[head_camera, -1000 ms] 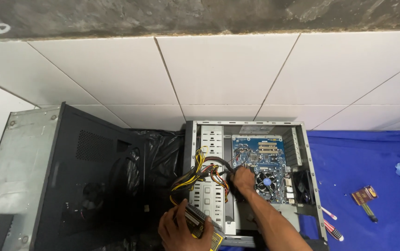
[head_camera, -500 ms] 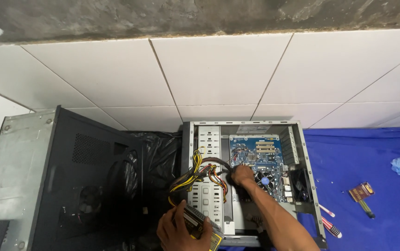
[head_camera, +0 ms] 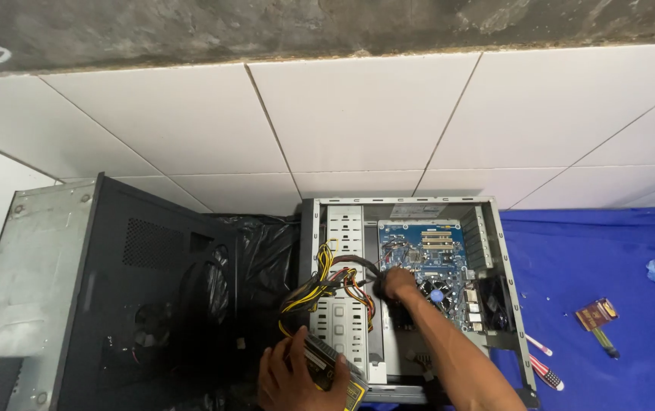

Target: Disassembling a desktop computer by removing the side panel, power supply unit, and CPU fan using a screwdriver.

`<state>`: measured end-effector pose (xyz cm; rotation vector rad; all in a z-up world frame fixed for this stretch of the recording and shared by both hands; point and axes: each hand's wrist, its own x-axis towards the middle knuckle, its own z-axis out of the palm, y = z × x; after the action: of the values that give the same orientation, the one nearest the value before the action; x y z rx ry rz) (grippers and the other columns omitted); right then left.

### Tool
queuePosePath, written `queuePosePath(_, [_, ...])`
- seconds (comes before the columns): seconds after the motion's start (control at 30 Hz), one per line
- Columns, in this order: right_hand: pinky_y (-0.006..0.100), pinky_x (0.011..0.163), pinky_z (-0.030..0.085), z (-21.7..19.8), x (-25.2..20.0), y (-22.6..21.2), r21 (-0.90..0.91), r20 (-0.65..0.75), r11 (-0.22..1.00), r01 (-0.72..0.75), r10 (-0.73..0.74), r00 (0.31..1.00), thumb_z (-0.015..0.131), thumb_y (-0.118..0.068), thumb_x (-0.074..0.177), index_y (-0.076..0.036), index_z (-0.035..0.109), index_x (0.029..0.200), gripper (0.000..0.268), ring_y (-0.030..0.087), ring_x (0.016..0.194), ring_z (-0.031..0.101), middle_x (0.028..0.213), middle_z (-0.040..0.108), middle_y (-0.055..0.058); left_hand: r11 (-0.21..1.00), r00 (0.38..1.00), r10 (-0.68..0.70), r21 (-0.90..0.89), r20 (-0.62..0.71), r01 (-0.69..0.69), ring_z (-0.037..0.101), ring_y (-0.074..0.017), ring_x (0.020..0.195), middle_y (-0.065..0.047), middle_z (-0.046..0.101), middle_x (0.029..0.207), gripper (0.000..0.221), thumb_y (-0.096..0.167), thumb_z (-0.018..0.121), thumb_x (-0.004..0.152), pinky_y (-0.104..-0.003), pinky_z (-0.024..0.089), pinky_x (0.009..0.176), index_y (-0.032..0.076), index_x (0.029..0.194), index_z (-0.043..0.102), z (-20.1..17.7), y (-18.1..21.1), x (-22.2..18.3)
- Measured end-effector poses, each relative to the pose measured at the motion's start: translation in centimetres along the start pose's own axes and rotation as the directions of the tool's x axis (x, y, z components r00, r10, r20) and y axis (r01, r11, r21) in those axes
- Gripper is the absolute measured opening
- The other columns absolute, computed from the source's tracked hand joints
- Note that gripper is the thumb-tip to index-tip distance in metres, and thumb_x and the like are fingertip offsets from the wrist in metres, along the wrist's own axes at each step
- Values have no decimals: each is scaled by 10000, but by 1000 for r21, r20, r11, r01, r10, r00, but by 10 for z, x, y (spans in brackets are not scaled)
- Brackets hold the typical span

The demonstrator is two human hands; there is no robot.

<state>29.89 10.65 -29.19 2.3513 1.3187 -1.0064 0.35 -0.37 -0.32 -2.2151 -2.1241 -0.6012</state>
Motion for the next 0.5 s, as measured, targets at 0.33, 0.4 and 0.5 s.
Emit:
queuePosePath(0.33, [338,697,649,-30,-89,-8,384,-50,923,30,-11,999,542,-278,1058,-40,636,1127,265,236,713,727,881,707,113,862,879,472,-177,-63,-475,475,-472,1370,-179,539,1416,779,490,812,696,-769,332,1065,192,1373,567,-34,76,-15])
queuePosePath(0.4, [260,452,606,-38,-98,-11,443,-76,894,68,-38,996,469,-247,1093,22,567,1152,292,187,497,632,741,655,113,756,821,526,-565,221,-332,414,-480,1364,-203,514,1364,629,121,738,861,-623,386,1075,12,1423,478,-40,109,-24])
queuePosePath(0.5, [325,586,622,-45,-105,-9,425,-58,902,77,-58,997,479,-259,1093,-16,585,1135,269,231,616,652,806,666,112,736,780,357,-669,513,104,627,-396,1161,-227,548,1371,477,10,507,947,-496,540,944,-48,1414,429,14,131,-33])
